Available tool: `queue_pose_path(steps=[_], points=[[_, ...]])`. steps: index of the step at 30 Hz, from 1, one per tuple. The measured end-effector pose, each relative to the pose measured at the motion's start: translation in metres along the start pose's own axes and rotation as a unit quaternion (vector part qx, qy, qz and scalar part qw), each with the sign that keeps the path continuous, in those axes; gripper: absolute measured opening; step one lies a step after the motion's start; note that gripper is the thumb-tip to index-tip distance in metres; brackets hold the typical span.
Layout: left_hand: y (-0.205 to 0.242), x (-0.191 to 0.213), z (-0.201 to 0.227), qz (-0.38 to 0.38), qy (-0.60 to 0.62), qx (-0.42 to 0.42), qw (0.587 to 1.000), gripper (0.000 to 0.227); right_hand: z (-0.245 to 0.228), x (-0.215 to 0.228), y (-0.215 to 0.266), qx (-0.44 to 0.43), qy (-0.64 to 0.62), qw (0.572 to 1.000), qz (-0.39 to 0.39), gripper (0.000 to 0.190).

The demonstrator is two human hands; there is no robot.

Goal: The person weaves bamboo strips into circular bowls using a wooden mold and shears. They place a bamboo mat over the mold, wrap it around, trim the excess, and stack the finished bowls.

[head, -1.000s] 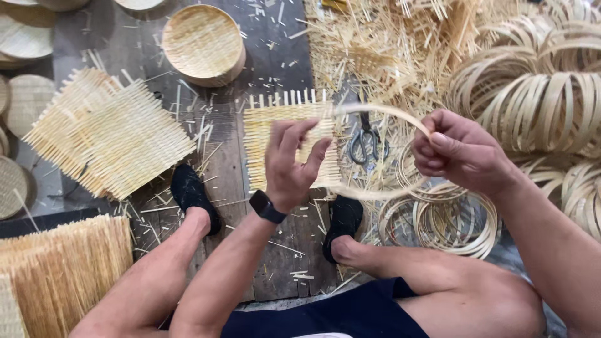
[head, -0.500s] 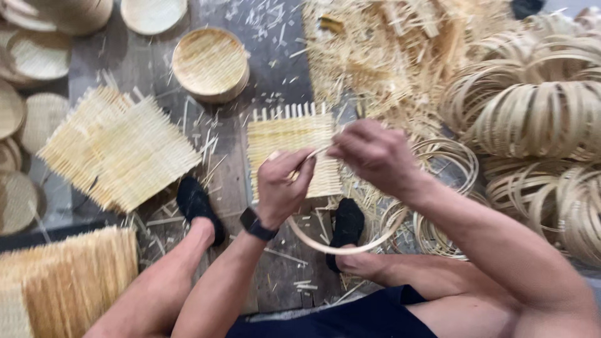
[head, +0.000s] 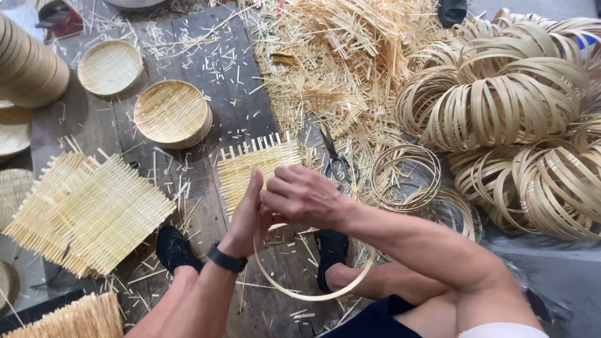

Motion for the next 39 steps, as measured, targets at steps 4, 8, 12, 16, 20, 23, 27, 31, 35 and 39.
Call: queue_pose_path(steps=[4, 8, 12, 16, 20, 23, 27, 31, 35, 39], points=[[-0.010, 0.016, -0.018, -0.013, 0.045, -0.083, 0.995, 0.068, -0.001, -0.003, 0.003, -0.025, -0.012, 1.000, 0.007, 0.016], [-0.029, 0.041, -0.045, -0.061, 0.103, -0.158, 0.980, 0.064, 0.000, -0.010, 0.007, -0.040, -0.029, 0.999, 0.023, 0.017], [-0.028, 0.040, -0.048, -0.028, 0.098, -0.130, 0.986, 0.064, 0.011, -0.032, 0.017, -0.078, -0.073, 0.994, -0.004, 0.015], [-0.008, 0.030, -0.004, 0.022, 0.004, -0.100, 0.995, 0.051, 0.061, -0.041, 0.029, -0.210, -0.140, 0.967, 0.011, 0.031], [0.015, 0.061, 0.049, 0.003, 0.186, -0.310, 0.932, 0.043, 0.126, -0.042, 0.077, -0.489, -0.437, 0.741, 0.145, 0.033], [0.016, 0.076, 0.049, -0.015, 0.299, -0.321, 0.898, 0.040, 0.129, -0.059, 0.107, -0.516, -0.686, 0.452, 0.244, 0.041], [0.005, 0.085, 0.041, -0.012, 0.181, -0.274, 0.944, 0.032, 0.124, -0.080, 0.125, -0.505, -0.695, 0.461, 0.223, 0.034], [-0.017, 0.103, 0.016, 0.071, 0.169, -0.187, 0.965, 0.033, 0.124, -0.102, 0.139, -0.558, -0.679, 0.455, 0.146, 0.036], [-0.029, 0.115, 0.005, 0.093, 0.249, -0.185, 0.946, 0.034, 0.122, -0.114, 0.139, -0.573, -0.666, 0.470, 0.091, 0.038], [-0.037, 0.120, -0.002, 0.089, 0.269, -0.191, 0.940, 0.034, 0.124, -0.118, 0.141, -0.571, -0.673, 0.435, 0.179, 0.043]])
Point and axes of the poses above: each hand's wrist, its own y-axis away from the middle knuckle, its own x-axis out of the back of the hand, z = x × y, the point moved 7 cm from there along -y, towards the middle knuckle, and after that the axes turned 6 degrees about -y, right-handed, at the moved point
